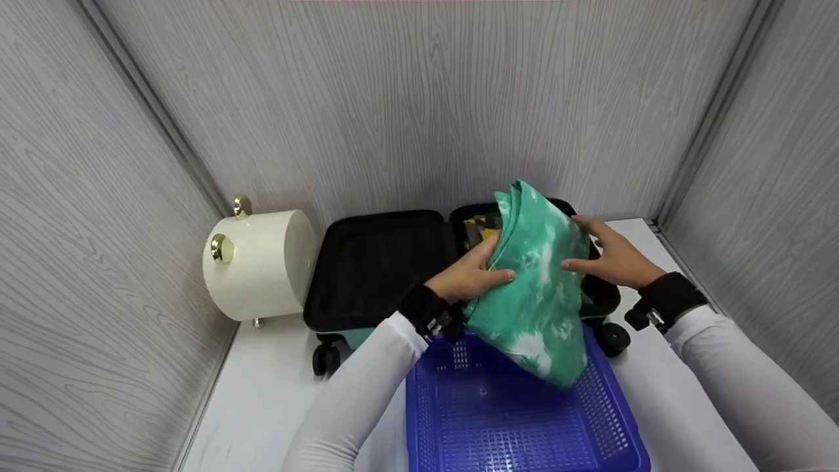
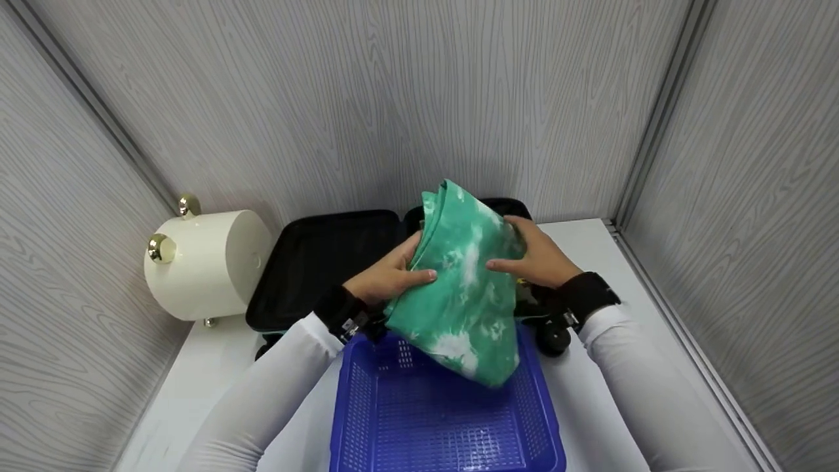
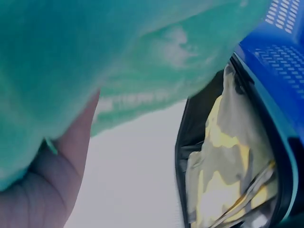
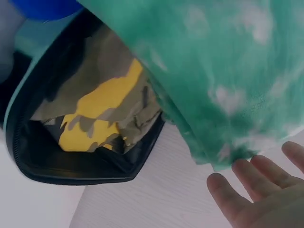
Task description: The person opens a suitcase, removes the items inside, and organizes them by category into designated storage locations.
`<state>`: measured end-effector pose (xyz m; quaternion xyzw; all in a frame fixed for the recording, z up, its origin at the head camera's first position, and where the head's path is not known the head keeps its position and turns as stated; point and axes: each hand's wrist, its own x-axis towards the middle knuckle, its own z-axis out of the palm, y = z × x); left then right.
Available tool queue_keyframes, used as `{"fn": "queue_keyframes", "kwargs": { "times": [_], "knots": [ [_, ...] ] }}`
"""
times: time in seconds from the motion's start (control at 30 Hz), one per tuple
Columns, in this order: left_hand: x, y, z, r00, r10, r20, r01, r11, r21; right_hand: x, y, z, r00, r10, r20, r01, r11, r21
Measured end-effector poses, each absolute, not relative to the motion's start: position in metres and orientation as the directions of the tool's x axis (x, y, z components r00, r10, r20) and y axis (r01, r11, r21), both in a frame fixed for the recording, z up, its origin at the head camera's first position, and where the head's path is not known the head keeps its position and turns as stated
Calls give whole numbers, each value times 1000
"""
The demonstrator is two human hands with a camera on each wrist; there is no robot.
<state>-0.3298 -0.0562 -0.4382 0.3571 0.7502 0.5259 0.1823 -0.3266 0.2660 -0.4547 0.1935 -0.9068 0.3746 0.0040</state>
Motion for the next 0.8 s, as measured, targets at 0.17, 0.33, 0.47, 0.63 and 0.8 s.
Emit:
{"fn": "queue_keyframes", "kwargs": {
  "times": [0.17, 0.33, 0.47, 0.63, 0.8],
  "knots": [
    [-318, -74, -423, -476, 878, 50, 488, 217, 845, -326, 270, -442, -888, -448, 100, -364, 555, -749],
    [-309, -91, -409, -336, 942, 4, 547, 192, 815, -314, 263, -443, -780, -623, 60, -374, 387, -843],
    [-303, -102, -403, -292, 956, -34, 545, 196, 815, -295, 260, -449, -690, -723, 37, -306, 244, -920],
    [-301, -118, -407, -401, 913, -71, 529, 294, 796, -267, 260, -461, -670, -742, 23, -212, 162, -964],
    [-303, -131, -419, -496, 860, -122, 457, 378, 805, -241, 253, -475, -701, -713, 31, -119, 73, -990]
  ]
}}
